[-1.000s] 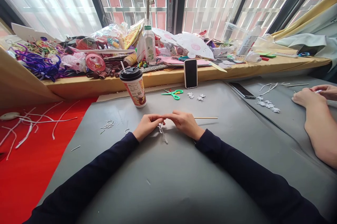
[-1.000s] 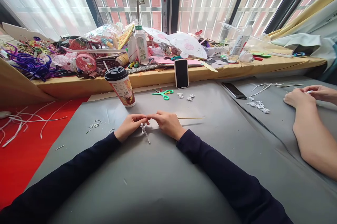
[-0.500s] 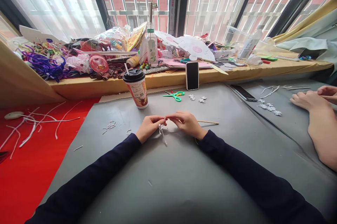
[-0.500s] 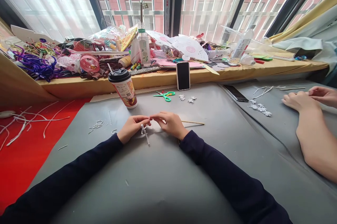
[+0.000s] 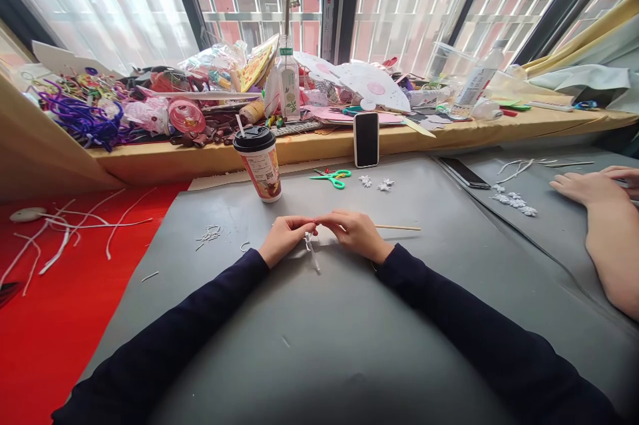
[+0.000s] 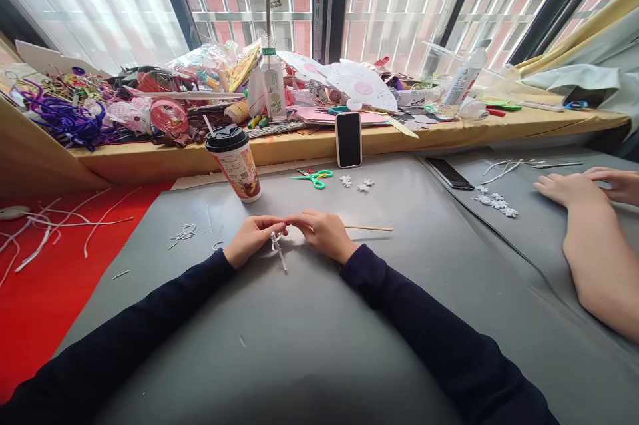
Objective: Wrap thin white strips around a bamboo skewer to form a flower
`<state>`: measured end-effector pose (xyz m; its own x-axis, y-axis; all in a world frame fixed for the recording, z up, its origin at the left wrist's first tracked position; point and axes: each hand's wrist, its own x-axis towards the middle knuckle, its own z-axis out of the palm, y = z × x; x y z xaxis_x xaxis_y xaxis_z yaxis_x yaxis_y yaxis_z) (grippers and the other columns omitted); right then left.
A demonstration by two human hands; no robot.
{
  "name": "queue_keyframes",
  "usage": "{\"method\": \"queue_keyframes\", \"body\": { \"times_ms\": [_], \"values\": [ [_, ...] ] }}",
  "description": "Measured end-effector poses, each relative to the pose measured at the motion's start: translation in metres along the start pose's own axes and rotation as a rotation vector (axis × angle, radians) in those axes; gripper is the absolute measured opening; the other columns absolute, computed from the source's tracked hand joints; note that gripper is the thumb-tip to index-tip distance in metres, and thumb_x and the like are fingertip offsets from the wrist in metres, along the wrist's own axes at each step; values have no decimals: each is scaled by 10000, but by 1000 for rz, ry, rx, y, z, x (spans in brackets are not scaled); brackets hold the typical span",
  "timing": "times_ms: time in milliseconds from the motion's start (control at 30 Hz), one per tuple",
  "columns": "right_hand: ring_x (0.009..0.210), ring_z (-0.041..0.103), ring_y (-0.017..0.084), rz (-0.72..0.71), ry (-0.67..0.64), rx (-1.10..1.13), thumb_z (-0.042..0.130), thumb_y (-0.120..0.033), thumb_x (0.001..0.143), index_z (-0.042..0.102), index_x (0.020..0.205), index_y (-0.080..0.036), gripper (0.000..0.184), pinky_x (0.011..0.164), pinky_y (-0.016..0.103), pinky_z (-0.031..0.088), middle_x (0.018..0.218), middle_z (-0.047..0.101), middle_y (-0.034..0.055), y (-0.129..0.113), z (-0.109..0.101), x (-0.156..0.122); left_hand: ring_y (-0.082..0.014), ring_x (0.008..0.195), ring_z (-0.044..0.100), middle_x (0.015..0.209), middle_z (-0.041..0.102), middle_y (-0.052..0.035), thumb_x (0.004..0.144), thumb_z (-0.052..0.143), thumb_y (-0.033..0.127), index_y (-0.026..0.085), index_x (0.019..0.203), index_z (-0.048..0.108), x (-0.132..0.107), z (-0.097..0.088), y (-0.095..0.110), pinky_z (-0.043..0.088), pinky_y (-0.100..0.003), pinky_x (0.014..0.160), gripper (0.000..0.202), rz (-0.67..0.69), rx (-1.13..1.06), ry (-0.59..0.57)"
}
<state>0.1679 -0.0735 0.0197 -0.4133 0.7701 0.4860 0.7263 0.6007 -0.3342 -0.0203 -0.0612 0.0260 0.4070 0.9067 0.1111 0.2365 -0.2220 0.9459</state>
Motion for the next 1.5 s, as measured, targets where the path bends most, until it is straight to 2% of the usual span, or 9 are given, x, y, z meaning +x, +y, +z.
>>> {"method": "queue_keyframes", "body": {
  "times_ms": [433,700,933,1233,1367,1500],
  "values": [
    [682,529,90,23,-12,15,379,-274,892,577,1064,-317,267,563,190,321,827,621,-16,0,0,0,-133,658,522,748,663,-56,719,537,430,126,788,683,1,-1,0,384,-246,642,345,-42,-20,-5],
    [663,518,88,7,4,-77,356,-281,896,586,1037,-307,270,524,200,285,816,616,-13,-2,-2,1,-140,692,526,743,650,-50,713,549,439,132,793,673,-1,1,2,392,-242,661,341,-33,-44,5],
    [566,453,70,-18,19,-188,318,-290,903,577,1050,-337,302,498,217,241,779,595,-23,4,2,0,-165,762,546,776,662,-64,715,546,415,133,826,681,-1,3,2,415,-258,686,331,-32,-78,26],
    [560,422,71,-136,27,-321,330,-135,848,568,1072,-351,391,499,235,201,739,583,-27,13,4,-1,-135,679,516,754,666,-57,691,581,398,132,817,692,-1,2,2,398,-249,642,315,-67,-130,18],
    [549,405,68,-182,4,-354,329,-129,843,571,1068,-353,399,505,240,197,709,572,-23,16,4,0,-137,659,511,743,662,-64,691,577,397,128,822,696,-1,2,1,396,-257,643,322,-71,-131,17],
    [555,412,67,-165,12,-343,330,-139,852,571,1069,-350,387,510,233,209,709,569,-18,15,4,0,-127,612,498,716,652,-66,689,570,397,116,820,697,0,-2,1,394,-258,633,335,-88,-115,-1]
  ]
}}
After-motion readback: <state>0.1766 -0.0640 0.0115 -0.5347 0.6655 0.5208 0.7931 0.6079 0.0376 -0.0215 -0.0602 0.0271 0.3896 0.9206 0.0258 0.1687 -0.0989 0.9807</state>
